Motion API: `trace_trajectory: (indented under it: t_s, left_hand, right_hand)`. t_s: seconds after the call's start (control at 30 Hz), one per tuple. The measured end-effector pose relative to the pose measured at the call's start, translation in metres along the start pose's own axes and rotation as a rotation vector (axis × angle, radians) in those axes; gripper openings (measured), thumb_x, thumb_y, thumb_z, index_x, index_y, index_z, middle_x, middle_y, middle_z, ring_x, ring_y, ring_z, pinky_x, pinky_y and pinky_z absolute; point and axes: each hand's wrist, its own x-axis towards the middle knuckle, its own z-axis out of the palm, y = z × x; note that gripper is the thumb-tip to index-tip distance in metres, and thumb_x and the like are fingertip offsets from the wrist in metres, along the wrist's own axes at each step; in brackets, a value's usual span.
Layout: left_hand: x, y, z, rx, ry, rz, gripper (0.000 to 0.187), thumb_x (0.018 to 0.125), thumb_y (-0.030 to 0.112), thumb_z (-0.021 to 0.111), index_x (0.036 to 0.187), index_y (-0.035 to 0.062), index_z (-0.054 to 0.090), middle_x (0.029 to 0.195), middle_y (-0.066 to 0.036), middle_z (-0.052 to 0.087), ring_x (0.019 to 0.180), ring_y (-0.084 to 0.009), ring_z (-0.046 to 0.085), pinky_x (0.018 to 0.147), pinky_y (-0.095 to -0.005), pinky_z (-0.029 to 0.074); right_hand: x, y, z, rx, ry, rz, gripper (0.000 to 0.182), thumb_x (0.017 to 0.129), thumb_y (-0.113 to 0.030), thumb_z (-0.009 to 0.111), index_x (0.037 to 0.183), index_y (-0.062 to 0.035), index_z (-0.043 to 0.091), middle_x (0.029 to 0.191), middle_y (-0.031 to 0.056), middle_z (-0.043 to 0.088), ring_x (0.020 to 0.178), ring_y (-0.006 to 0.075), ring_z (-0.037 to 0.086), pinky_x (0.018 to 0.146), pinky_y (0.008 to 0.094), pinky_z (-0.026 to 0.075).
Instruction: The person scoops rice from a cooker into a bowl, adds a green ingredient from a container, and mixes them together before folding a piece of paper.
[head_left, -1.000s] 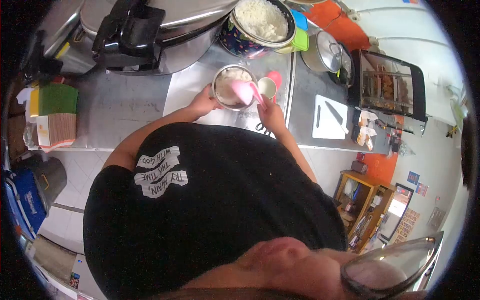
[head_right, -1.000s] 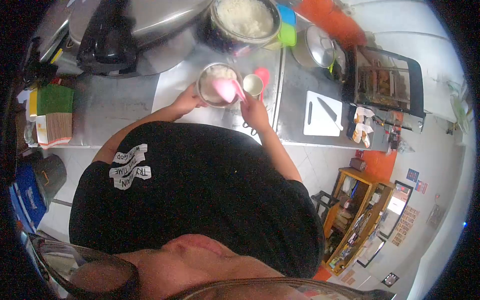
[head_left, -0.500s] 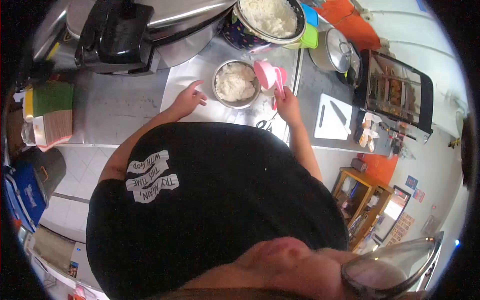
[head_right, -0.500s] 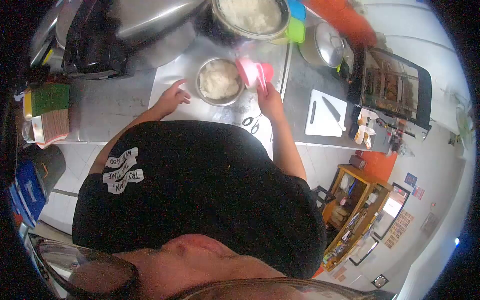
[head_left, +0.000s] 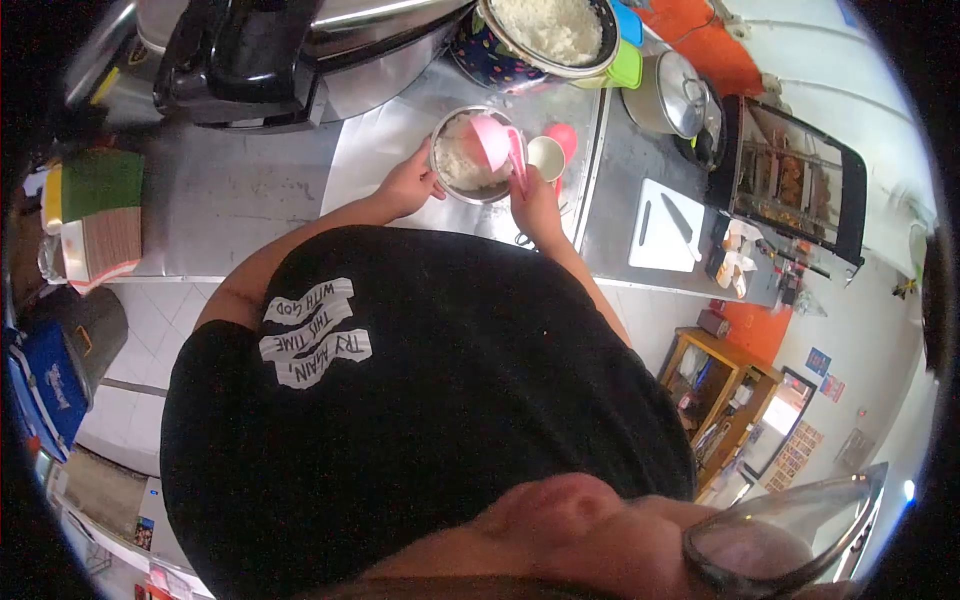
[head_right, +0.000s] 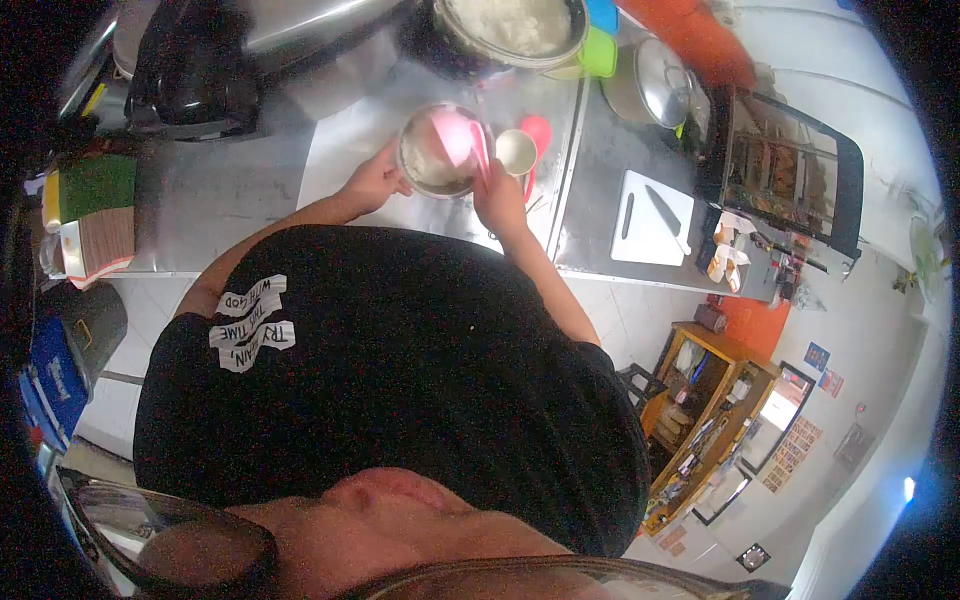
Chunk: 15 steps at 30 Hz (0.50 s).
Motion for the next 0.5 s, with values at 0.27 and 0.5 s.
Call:
trace_trajectory:
  t_s: [0.27,0.5]
  left_hand:
    - [0.001,-0.007,-0.001,-0.084,-0.009,0.026,0.068,0.093,-0.002,0.038,0.148,0.0162,0.002,0.089,-0.017,0.064,0.077,-0.0214,0.067,0.074,-0.0319,0.052]
    - [0.004,-0.017,0.000,-0.114,-0.016,0.026,0.068,0.094,-0.002,0.038,0.148,0.0139,0.001,0.092,-0.018,0.063,0.080,-0.0223,0.067,0.074,-0.0316,0.052]
  right_hand:
    - [-0.016,-0.020,0.034,-0.072,-0.075,0.044,0.024,0.091,-0.022,0.047,0.099,0.0008,0.048,0.081,0.0301,0.060,0.080,0.0478,0.058,0.070,0.0531,0.045]
    - [-0.013,-0.017,0.045,-0.091,-0.137,0.077,0.025,0.091,-0.020,0.043,0.097,0.0028,0.051,0.082,0.0304,0.060,0.079,0.0449,0.060,0.070,0.0521,0.046]
